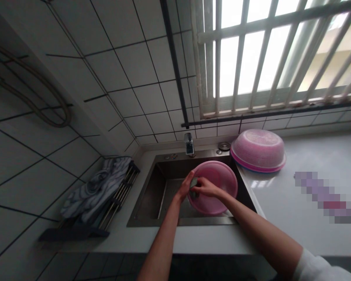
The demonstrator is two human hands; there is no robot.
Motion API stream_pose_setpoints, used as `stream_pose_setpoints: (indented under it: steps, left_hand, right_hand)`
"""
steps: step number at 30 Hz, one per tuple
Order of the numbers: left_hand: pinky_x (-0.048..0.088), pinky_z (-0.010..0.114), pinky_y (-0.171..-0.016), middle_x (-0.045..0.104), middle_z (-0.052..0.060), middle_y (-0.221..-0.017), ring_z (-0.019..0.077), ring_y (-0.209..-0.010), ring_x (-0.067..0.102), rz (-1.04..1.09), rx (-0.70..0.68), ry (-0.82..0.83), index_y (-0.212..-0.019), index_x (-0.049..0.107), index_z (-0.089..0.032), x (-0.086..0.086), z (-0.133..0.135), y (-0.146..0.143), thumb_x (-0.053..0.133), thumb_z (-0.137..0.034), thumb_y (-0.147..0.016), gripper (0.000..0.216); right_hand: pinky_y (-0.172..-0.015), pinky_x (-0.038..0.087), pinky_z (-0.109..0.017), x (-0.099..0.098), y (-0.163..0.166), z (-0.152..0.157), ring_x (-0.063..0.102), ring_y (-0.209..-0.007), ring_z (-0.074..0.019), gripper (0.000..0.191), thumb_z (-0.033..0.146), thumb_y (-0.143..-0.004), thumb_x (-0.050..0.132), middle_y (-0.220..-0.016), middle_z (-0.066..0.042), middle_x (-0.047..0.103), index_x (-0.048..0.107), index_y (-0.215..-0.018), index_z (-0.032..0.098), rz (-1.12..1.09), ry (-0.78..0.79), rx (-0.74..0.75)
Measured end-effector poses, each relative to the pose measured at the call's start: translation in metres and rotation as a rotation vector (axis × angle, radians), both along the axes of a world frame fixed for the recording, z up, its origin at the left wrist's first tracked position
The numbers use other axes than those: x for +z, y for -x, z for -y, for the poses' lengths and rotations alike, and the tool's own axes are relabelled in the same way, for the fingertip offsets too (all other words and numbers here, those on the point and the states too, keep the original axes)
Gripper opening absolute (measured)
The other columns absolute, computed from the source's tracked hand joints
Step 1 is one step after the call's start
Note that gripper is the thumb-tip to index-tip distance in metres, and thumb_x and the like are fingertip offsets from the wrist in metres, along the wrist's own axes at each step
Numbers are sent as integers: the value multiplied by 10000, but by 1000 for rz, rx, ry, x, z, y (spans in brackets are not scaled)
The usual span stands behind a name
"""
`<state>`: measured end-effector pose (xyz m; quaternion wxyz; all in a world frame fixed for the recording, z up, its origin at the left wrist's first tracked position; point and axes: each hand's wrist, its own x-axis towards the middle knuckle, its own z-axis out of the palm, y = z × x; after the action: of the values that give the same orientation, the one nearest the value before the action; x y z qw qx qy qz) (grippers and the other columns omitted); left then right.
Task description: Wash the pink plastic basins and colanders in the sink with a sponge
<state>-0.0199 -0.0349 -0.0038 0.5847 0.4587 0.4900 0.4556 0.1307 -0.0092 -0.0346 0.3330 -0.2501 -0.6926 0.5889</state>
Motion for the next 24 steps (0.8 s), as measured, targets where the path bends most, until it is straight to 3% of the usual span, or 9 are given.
stream_pose_setpoints:
  steps: [2,5,7,13,19,24]
  left_hand:
    - [374,446,-1160,735,101,-1229,319,-1244,615,-1,13,-35,-1256,706,-158,0,0,0,661,-700,-804,707]
    - [365,445,-1174,725,88,-1257,313,-1272,598,57,-12,-48,-1266,706,-186,1,0,-2,664,-667,-827,652]
    - [380,451,-1166,728,89,-1250,310,-1265,603,87,-26,-36,-1273,701,-191,0,-1,-4,656,-659,-840,639]
    - [359,463,-1174,736,107,-1213,323,-1268,597,32,27,-42,-1174,743,-162,-6,-4,1,699,-672,-792,639]
    - [287,447,-1226,645,69,-1397,298,-1378,508,42,-20,-116,-1287,692,-221,-7,-6,0,641,-648,-858,607]
    - [296,453,-1221,679,72,-1345,310,-1344,539,31,-17,-93,-1279,698,-203,-7,-5,2,655,-645,-847,619]
  right_hand:
    - [-590,469,-246,0,0,-1,605,-636,-160,226,355,-824,668,-738,-53,681,669,-803,130,-4,-12,-60]
    - [-583,457,-244,3,-6,-11,595,-655,-161,223,358,-826,648,-761,-53,677,654,-801,136,-35,-9,-331]
    - [-568,447,-240,4,-9,-14,587,-655,-160,228,368,-828,638,-759,-47,669,649,-810,141,-50,6,-420]
    - [-557,441,-237,-7,-1,-6,566,-610,-147,208,349,-814,649,-722,-39,661,645,-791,143,7,12,-79]
    - [-615,472,-257,-6,-7,-16,592,-717,-173,268,398,-846,602,-826,-55,683,658,-881,139,-41,3,-446]
    - [-596,467,-255,-9,0,-7,596,-653,-165,226,363,-829,658,-771,-58,684,665,-825,137,3,-47,-110]
